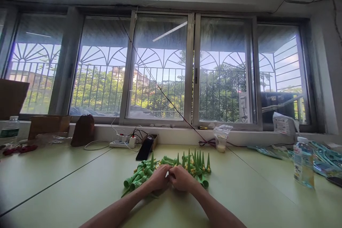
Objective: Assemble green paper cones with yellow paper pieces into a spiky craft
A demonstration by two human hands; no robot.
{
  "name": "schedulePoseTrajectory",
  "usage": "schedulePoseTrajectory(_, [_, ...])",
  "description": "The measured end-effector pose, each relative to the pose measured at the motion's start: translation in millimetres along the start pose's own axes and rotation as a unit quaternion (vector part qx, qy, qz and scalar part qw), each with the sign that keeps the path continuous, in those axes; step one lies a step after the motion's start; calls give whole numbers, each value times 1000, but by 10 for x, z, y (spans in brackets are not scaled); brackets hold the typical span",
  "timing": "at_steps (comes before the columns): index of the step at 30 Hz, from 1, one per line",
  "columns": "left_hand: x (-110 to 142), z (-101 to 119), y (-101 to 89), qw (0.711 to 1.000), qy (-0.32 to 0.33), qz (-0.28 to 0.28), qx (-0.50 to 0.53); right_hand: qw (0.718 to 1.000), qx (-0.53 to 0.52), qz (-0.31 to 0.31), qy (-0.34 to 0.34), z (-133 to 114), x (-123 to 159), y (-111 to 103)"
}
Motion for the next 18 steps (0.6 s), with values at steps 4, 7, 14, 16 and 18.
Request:
schedulePoseTrajectory(4, [-34, -33, -2, 1000, -11, -6, 6, 1000, -20, 17, -10, 14, 0, -53])
schedulePoseTrajectory(7, [-27, 22, -30, 1000, 12, -15, 17, 999, -17, 46, -3, 58, 5, -106])
schedulePoseTrajectory(14, [9, 91, -32, 996, 50, -53, 48, 991, 16, 110, 75, 231, 23, -204])
schedulePoseTrajectory(16, [7, 82, -17, 996, 50, -62, 43, 988, 22, 126, 91, 247, 38, -249])
schedulePoseTrajectory(18, [8, 73, -14, 997, 45, -61, 32, 984, 26, 139, 104, 255, 54, -294])
Point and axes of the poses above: each hand's wrist, its own x-axis away from the middle knuckle, its own y-axis out of the palm, z = x × y, the point moved 8 cm from there along -x, towards the middle knuckle, and after that the axes turned 14 degrees about -z, right-handed, at the moved point
